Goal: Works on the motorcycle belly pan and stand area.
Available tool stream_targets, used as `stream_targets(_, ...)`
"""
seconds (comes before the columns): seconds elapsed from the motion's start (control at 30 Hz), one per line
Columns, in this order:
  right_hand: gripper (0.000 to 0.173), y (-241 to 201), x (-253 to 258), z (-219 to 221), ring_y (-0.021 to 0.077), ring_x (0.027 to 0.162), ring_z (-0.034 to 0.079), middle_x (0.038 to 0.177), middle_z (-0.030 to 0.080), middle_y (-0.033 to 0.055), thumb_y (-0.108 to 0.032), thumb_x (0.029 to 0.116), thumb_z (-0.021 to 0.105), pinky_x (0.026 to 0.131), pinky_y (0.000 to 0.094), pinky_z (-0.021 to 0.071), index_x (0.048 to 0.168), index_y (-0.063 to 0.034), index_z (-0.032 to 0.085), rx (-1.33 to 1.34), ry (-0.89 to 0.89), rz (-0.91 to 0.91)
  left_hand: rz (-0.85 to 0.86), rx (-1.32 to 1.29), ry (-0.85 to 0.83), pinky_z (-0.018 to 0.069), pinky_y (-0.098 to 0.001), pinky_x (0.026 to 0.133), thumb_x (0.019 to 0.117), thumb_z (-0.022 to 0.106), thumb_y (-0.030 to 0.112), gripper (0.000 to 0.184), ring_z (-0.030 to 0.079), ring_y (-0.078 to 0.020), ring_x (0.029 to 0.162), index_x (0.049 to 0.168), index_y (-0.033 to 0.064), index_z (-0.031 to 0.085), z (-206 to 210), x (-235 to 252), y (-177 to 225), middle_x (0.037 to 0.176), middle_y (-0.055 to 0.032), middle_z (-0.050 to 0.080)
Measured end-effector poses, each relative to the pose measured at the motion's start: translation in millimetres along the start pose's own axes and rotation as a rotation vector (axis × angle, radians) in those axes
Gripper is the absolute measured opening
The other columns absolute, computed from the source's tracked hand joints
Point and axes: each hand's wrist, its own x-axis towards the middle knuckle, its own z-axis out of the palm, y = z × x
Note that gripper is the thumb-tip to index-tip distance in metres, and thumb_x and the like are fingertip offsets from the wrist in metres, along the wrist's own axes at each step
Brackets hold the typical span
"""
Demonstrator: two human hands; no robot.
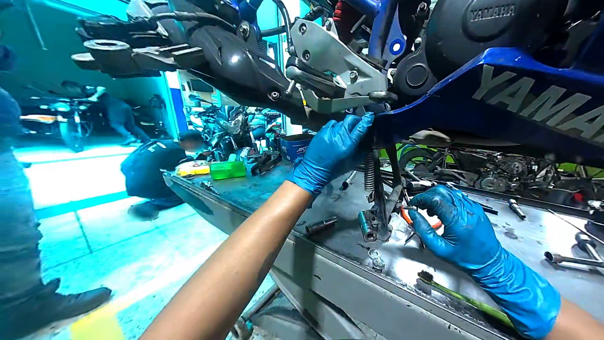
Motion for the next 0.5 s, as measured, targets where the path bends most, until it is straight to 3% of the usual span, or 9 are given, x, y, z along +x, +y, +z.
stream_targets(0.07,0.024,0.1,-0.1,-0.2,0.0154,0.079,0.066,0.089,0.070,0.0032,-0.030,0.0970,0.055,0.066,0.0323,0.0536,0.096,-0.0119,0.070,0.001,0.000,-0.007,-0.072,-0.069,-0.022,0.0533,-0.0470,0.069,0.0818,0.075,0.028,0.063,0.068,-0.0356,0.084,0.137,-0.0005,0.061,2.5,1.6,2.9,0.105,-0.0218,0.069)
stream_targets(0.17,0.024,0.6,-1.7,-1.9,0.0155,0.078,0.066,0.089,0.070,0.0032,-0.031,0.0974,0.055,0.066,0.0327,0.0537,0.097,-0.0121,0.071,0.005,-0.010,-0.002,-0.227,-0.344,-0.207,0.0537,-0.0539,0.084,0.0767,0.079,0.020,0.069,0.065,-0.0382,0.103,0.139,0.0002,0.056,-0.2,12.6,-1.1,0.119,-0.0241,0.062)
stream_targets(0.27,0.025,1.1,-1.1,-3.2,0.0156,0.078,0.066,0.089,0.070,0.0034,-0.031,0.0973,0.056,0.066,0.0325,0.0531,0.098,-0.0117,0.071,0.013,-0.011,0.009,-0.322,-0.563,-0.278,0.0533,-0.0449,0.093,0.0889,0.075,0.024,0.053,0.062,-0.0284,0.109,0.134,0.0019,0.060,-7.5,15.8,-4.3,0.121,-0.0191,0.059)
stream_targets(0.37,0.026,-0.7,-0.5,-2.5,0.0169,0.077,0.066,0.089,0.070,0.0042,-0.031,0.0966,0.056,0.065,0.0340,0.0530,0.098,-0.0102,0.071,0.013,-0.021,0.021,-0.380,-0.655,-0.272,0.0506,-0.0410,0.104,0.0976,0.064,0.010,0.040,0.064,-0.0241,0.117,0.136,0.0021,0.061,-7.3,7.0,-0.4,0.127,-0.0183,0.065)
stream_targets(0.43,0.027,-0.7,-1.2,-2.4,0.0189,0.078,0.067,0.089,0.070,0.0059,-0.031,0.0965,0.056,0.065,0.0359,0.0536,0.098,-0.0091,0.071,0.008,-0.028,0.022,-0.421,-0.660,-0.282,0.0467,-0.0406,0.110,0.0980,0.062,0.004,0.043,0.063,-0.0238,0.125,0.141,0.0021,0.059,-9.5,6.3,4.0,0.135,-0.0183,0.065)
stream_targets(0.5,0.027,-0.1,-1.5,-2.2,0.0193,0.078,0.067,0.089,0.070,0.0065,-0.030,0.0960,0.056,0.065,0.0361,0.0536,0.099,-0.0086,0.071,0.004,-0.029,0.025,-0.466,-0.665,-0.237,0.0491,-0.0395,0.105,0.0953,0.063,0.001,0.043,0.064,-0.0245,0.118,0.139,0.0020,0.062,-8.5,7.7,9.8,0.128,-0.0193,0.066)
